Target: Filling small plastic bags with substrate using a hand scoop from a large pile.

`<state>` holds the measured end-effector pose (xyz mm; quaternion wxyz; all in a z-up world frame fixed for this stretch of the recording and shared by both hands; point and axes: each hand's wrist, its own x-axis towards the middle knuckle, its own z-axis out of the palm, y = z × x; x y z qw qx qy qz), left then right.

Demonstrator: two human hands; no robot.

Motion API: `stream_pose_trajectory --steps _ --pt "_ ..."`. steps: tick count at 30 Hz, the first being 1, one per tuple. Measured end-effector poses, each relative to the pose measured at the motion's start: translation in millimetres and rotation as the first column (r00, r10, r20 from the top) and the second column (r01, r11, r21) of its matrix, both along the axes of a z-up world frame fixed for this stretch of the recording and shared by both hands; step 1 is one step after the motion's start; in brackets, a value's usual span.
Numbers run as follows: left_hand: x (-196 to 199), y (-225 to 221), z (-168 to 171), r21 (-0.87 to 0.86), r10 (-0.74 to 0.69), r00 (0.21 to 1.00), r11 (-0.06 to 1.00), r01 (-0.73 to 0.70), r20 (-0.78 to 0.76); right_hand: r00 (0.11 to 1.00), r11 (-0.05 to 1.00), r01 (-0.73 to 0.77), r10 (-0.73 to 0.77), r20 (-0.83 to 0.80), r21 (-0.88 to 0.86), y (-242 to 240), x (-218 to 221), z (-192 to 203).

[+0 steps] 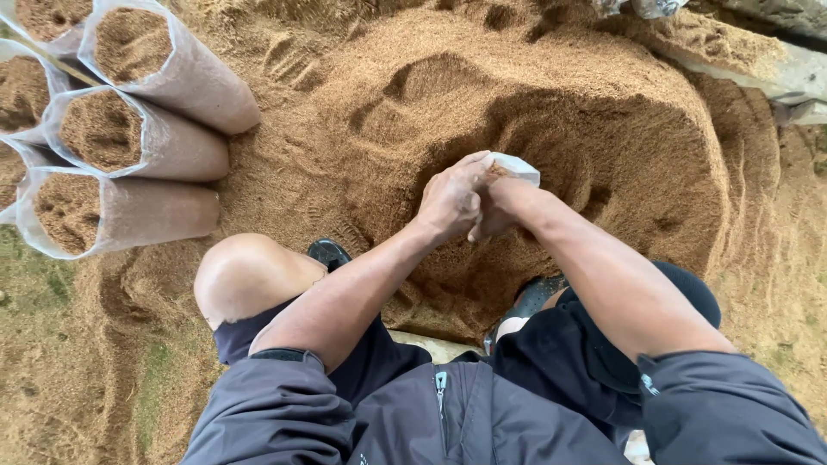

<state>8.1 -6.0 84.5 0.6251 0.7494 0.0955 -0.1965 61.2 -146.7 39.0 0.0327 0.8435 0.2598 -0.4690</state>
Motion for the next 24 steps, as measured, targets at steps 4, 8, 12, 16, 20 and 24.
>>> stream_pose_trajectory --steps 4,8,12,16,20,24 --pt "-11.9 9.3 -43.8 0.280 -0.166 0.942 0.957 0.082 0.293 0.980 0.982 -0.143 0.123 -0.157 -0.121 22.9 1.8 2.1" --pt "-2.3 5.9 -71.1 0.322 -0.147 0.933 0.946 0.036 0.327 0.983 0.999 0.039 -0.042 0.181 0.018 5.9 -9.9 -54.3" --pt "6.4 -0.5 -90.3 0.303 -0.071 0.924 0.952 -0.050 0.377 0.961 0.994 -0.090 0.070 0.267 0.063 -12.6 -18.8 -50.8" --pt "2.8 -4.4 -91.3 0.382 0.002 0.898 0.905 -0.188 0.439 0.965 0.987 0.045 -0.083 0.248 0.155 -14.5 -30.1 -38.7" --pt "-0.4 -3.3 -88.8 0.439 0.013 0.918 0.876 -0.202 0.397 0.956 0.963 0.144 -0.195 0.220 0.226 -8.9 -40.1 -10.2" --pt "0.5 -3.1 -112.7 0.388 -0.076 0.954 0.921 -0.044 0.290 0.941 0.916 0.337 -0.326 -0.084 0.219 13.2 -25.2 67.4"
